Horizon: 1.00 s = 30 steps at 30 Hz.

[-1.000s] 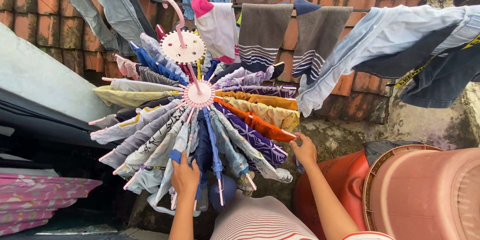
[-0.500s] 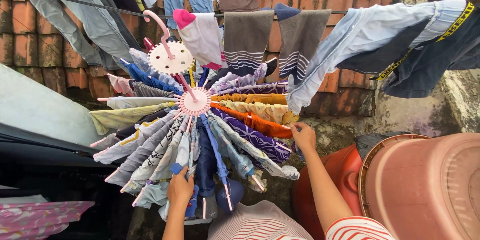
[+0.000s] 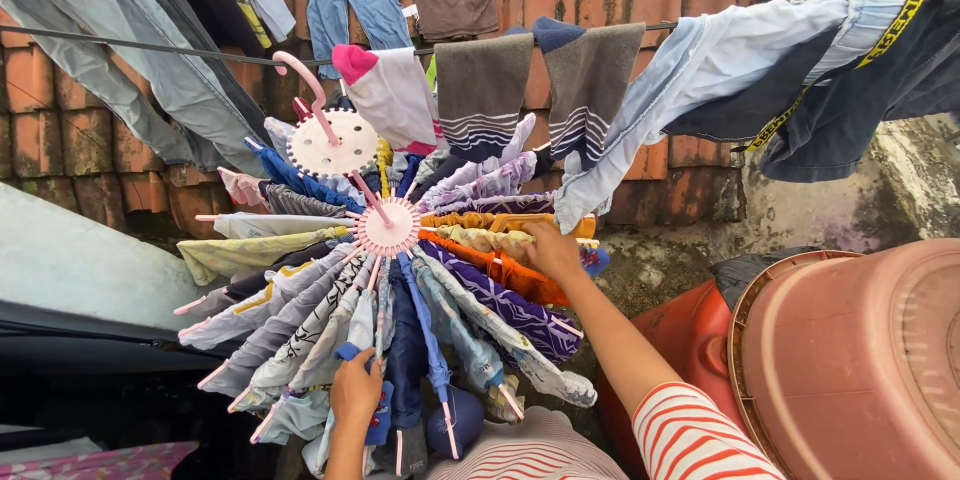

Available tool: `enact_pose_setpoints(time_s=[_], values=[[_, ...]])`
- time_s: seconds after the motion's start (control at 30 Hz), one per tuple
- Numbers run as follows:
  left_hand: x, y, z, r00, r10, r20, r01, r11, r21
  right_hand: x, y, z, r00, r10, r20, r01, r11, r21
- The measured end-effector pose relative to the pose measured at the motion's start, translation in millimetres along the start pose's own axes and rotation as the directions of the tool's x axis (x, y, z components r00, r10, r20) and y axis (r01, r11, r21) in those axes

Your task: Hanging small laundry items like socks and underwear on a circular multi-clip drying rack on a balcony.

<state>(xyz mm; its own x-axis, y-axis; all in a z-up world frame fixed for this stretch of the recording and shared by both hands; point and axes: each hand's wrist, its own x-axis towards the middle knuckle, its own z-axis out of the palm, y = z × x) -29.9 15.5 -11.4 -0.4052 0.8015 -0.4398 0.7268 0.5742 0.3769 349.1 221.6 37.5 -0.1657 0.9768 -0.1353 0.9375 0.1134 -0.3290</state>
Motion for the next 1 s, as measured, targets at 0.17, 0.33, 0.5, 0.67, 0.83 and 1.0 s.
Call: enact_pose_setpoints(time_s=[0.17, 0.33, 0.5, 0.67, 0.83, 1.0], values=[[5.9, -6.3, -4.4, 1.000, -0.023, 0.022, 0.023, 1.000, -0.001, 22.7, -61.4, 48.1, 0.971, -0.173, -0.163, 0.185, 0.981, 0.060], [13.6, -10.0, -12.0, 0.997, -0.056, 0.050, 0.055, 0.998, 0.028, 53.8, -103.9, 71.7, 0.955, -0.212, -0.208, 0.226, 0.973, 0.049], [17.0, -15.2, -14.7, 0.997, -0.009, 0.077, 0.008, 1.000, 0.011, 62.5, -135.0, 92.9, 0.944, -0.152, -0.292, 0.188, 0.977, 0.099], [22.2, -21.8, -11.2, 0.997, 0.037, 0.061, -0.037, 0.999, -0.004, 72.1, -156.9, 92.4, 0.984, 0.000, -0.176, 0.037, 0.978, 0.204], [24.2, -24.6, -9.5, 0.997, 0.028, 0.076, -0.027, 1.000, -0.011, 85.3, -176.7, 90.7, 0.993, -0.084, -0.079, 0.102, 0.960, 0.261], [28.8, -33.0, -4.9, 0.994, 0.094, 0.063, -0.092, 0.995, -0.034, 85.3, -167.9, 80.7, 0.973, -0.198, -0.118, 0.223, 0.936, 0.271]])
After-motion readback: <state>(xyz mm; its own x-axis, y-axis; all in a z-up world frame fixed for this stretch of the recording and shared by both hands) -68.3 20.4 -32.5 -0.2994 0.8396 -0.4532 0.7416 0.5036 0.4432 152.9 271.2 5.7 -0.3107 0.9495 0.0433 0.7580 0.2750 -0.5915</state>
